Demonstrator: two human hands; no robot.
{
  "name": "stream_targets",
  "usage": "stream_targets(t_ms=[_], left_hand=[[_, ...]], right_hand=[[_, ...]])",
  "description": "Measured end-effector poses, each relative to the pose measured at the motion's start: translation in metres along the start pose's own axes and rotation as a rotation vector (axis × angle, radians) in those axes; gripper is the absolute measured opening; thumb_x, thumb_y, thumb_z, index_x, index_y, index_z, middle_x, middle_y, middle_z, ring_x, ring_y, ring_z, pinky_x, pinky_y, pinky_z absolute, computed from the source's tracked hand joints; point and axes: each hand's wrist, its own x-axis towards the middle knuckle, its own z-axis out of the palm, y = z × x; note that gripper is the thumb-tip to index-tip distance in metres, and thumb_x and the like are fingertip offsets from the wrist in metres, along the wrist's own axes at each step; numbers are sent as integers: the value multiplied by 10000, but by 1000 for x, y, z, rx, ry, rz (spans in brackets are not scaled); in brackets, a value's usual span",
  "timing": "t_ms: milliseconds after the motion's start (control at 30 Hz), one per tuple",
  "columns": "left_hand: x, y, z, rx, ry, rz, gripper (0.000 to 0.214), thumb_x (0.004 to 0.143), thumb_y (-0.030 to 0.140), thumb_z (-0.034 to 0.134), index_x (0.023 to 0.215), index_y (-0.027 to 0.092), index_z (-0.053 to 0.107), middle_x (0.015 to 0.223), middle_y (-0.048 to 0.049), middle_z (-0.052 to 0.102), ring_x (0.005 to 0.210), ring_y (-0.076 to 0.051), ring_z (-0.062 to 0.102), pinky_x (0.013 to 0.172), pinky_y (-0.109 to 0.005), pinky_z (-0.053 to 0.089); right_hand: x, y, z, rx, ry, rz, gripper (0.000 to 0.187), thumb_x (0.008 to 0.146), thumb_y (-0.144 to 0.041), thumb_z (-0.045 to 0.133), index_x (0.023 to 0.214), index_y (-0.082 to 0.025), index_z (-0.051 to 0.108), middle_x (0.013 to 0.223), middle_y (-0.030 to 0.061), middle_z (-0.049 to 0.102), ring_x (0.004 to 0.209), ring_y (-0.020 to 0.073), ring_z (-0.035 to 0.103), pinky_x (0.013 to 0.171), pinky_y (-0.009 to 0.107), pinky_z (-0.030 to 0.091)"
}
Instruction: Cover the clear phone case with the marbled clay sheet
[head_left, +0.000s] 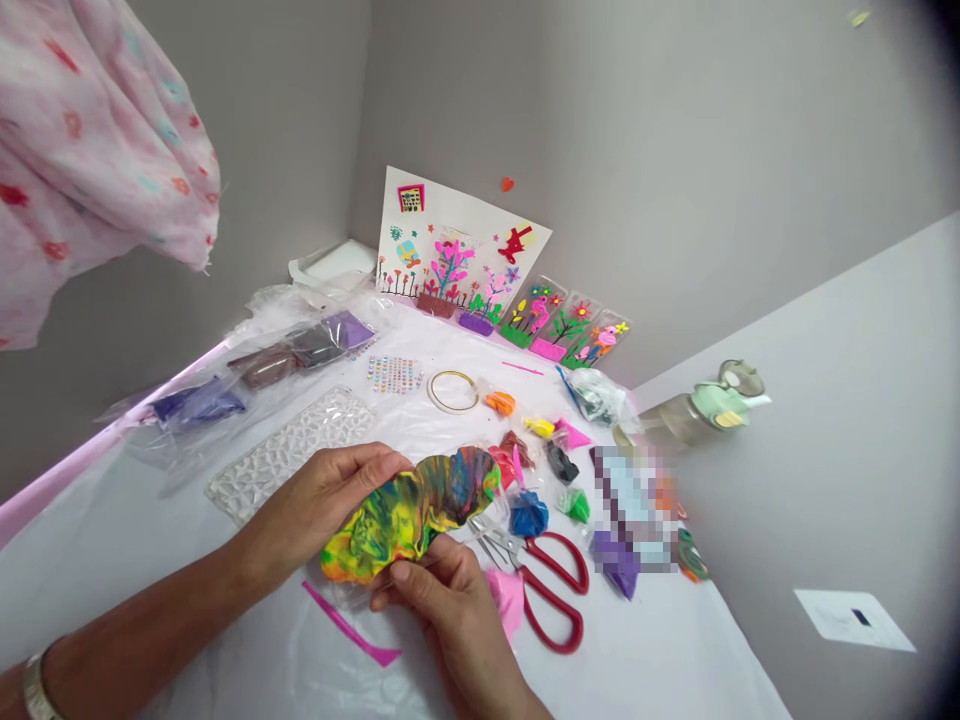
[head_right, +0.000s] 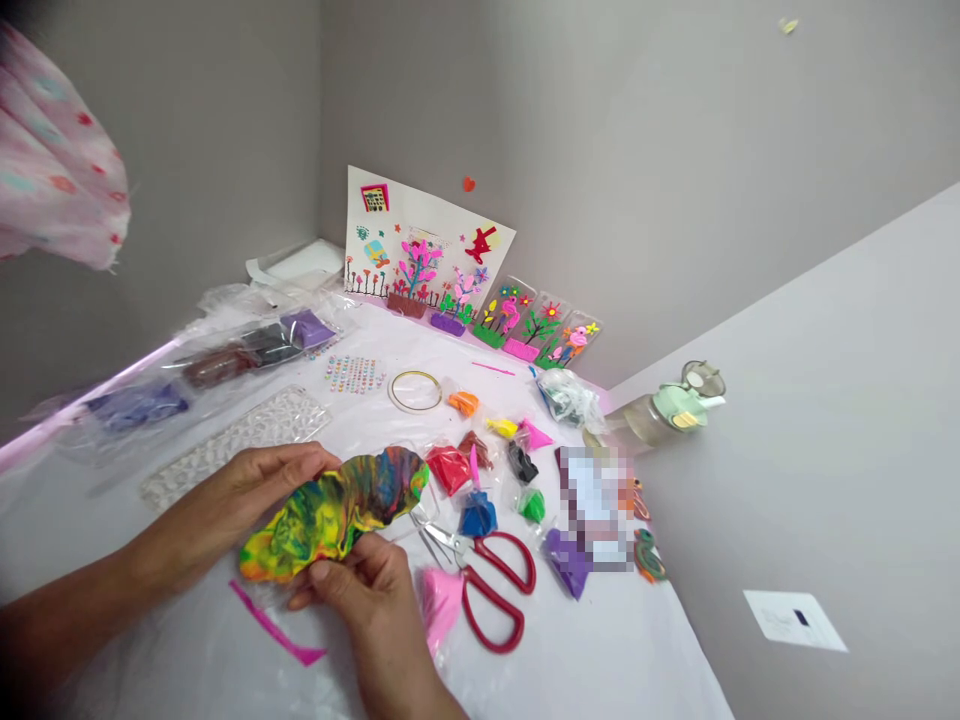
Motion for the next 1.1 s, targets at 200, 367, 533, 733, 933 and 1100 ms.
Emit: stream_targets(t_ms=[200, 367, 533, 733, 933, 1100], left_hand=[[3, 0, -4, 49, 38, 36, 315, 889, 518, 694, 844, 208, 735, 768, 17, 720, 701, -157, 644, 614, -202, 512], [3, -5, -3, 7, 36, 8, 287, 909, 467, 661, 802, 204, 706, 712, 17, 707, 642, -163, 634, 581, -217, 504], [1, -5, -4, 53, 39, 59, 215, 880, 430, 704, 823, 222, 714, 750, 29, 705, 663, -156, 633, 586, -203, 496], [2, -4, -4, 175, 100, 95, 326, 900, 506, 660, 772, 209, 706, 713, 25, 667, 659, -158, 610, 583, -207, 481], [2, -4, -4, 199, 74, 104, 304, 883, 522, 681, 851, 221, 714, 805, 18, 713, 739, -177, 649, 646, -225, 492], [2, 1, -4, 349, 132, 194, 294, 906, 474, 646, 765, 219, 691, 797, 14, 707, 771, -185, 647, 679, -230, 475]], right_hand=[[0, 1, 0, -3, -10, 7, 291, 706, -398, 894, 816, -151, 787, 709, 40, 749, 607, 144, 643, 698, 266, 494], [-1, -1, 0, -11, -10, -1, 287, 731, -388, 881, 853, -157, 762, 736, 45, 760, 610, 156, 652, 699, 282, 505], [-2, -3, 2, -8, -8, 0, 310, 709, -408, 891, 842, -163, 757, 731, 46, 758, 605, 166, 648, 686, 295, 502], [-2, 0, 1, 1, -7, 2, 305, 707, -392, 890, 860, -160, 764, 714, 38, 752, 595, 157, 642, 683, 285, 499], [-2, -1, 1, 2, -12, 1, 318, 709, -404, 891, 865, -155, 768, 714, 40, 749, 616, 154, 642, 674, 270, 499], [-1, 0, 1, -24, -27, 4, 306, 712, -411, 891, 844, -164, 768, 692, 30, 742, 574, 150, 630, 677, 280, 501]])
